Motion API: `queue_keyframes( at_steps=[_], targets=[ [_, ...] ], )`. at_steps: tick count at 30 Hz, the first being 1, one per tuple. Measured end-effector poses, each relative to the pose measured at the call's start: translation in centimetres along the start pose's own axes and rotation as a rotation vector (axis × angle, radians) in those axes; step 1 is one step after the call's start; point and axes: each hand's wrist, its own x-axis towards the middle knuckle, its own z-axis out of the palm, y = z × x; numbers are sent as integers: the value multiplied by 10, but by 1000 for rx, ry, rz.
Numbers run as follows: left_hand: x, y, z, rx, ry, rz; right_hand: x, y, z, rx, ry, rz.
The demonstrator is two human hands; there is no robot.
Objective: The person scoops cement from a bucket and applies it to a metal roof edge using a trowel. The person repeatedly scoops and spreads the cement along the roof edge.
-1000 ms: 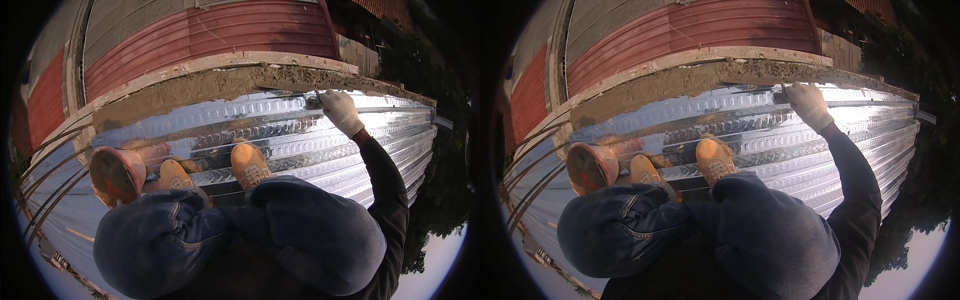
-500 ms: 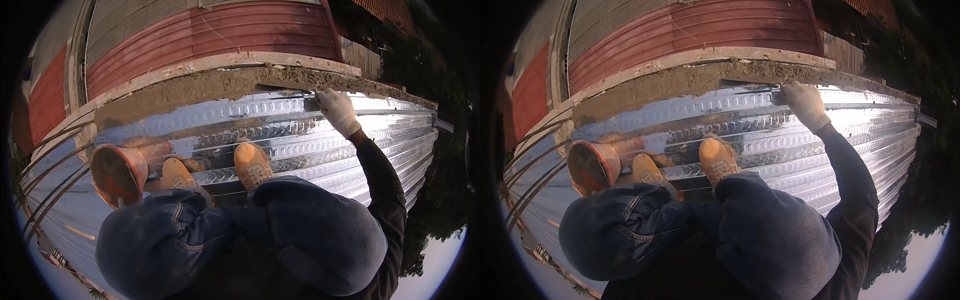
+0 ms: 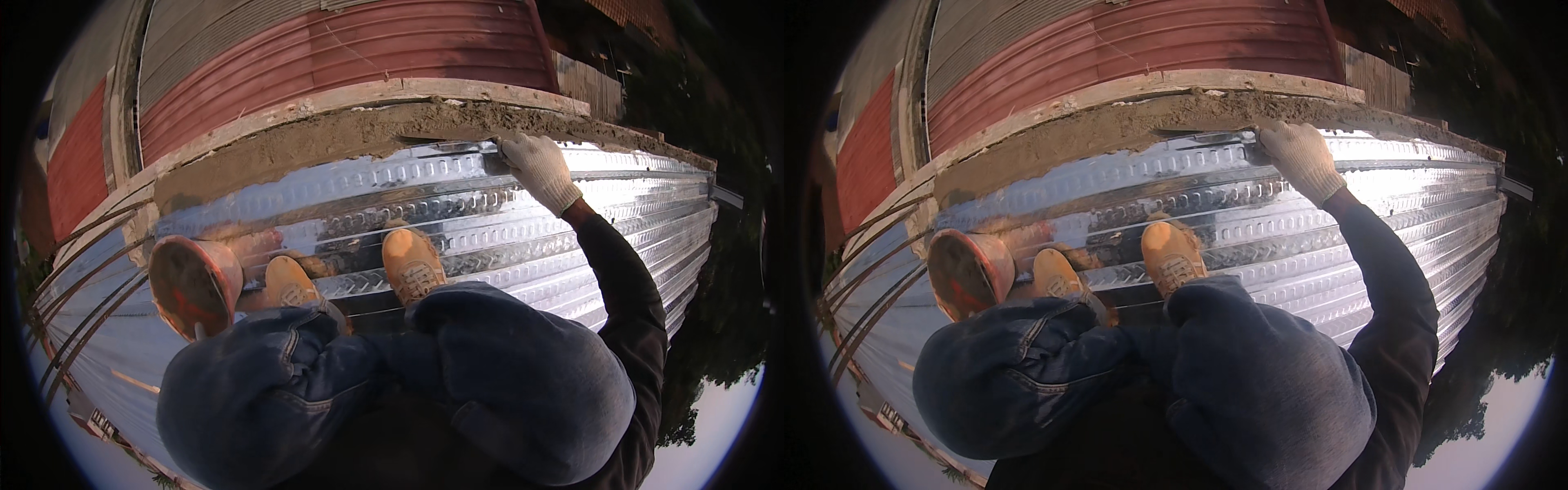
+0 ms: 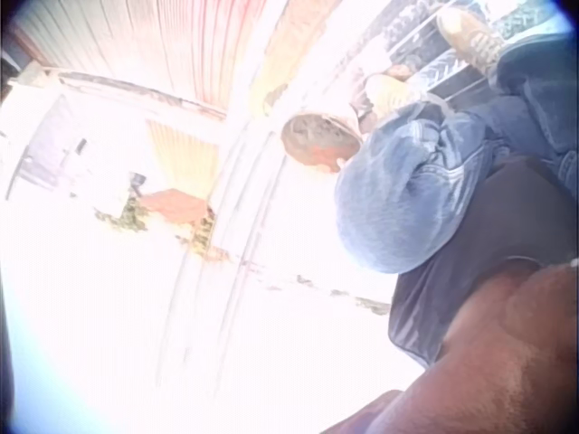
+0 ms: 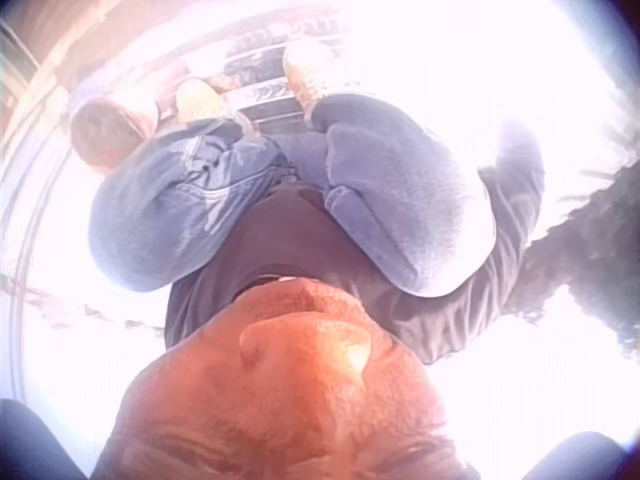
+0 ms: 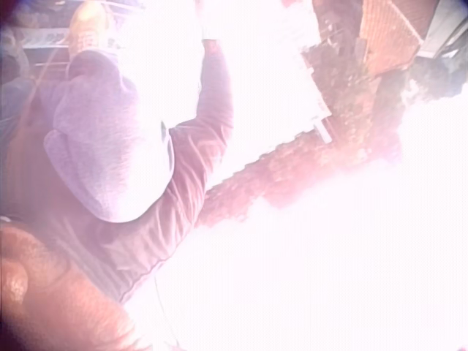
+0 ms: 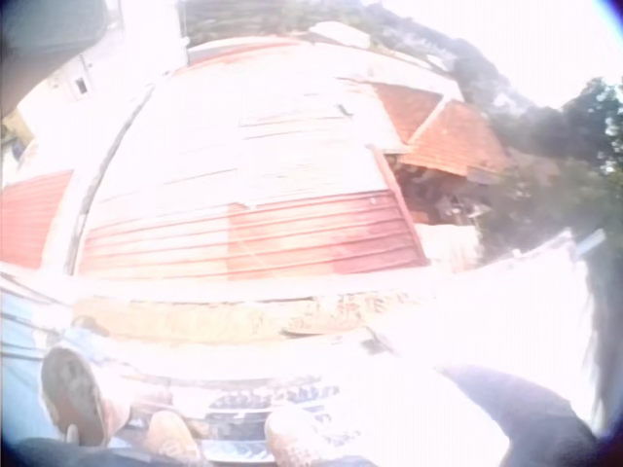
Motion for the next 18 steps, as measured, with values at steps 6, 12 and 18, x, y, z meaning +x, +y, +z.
queue_keyframes(
  at_steps=[6,12,18],
  targets=[
    [4,-1,-1,0,3,-6,-29,12,-4,-73,-5,-16],
    [1,1,-2,-6,15,-1,-43,9,-11,-19,125,-5],
    [-7,5,-9,-10,43,14,-4,-49,-32,139,27,-39]
  ],
)
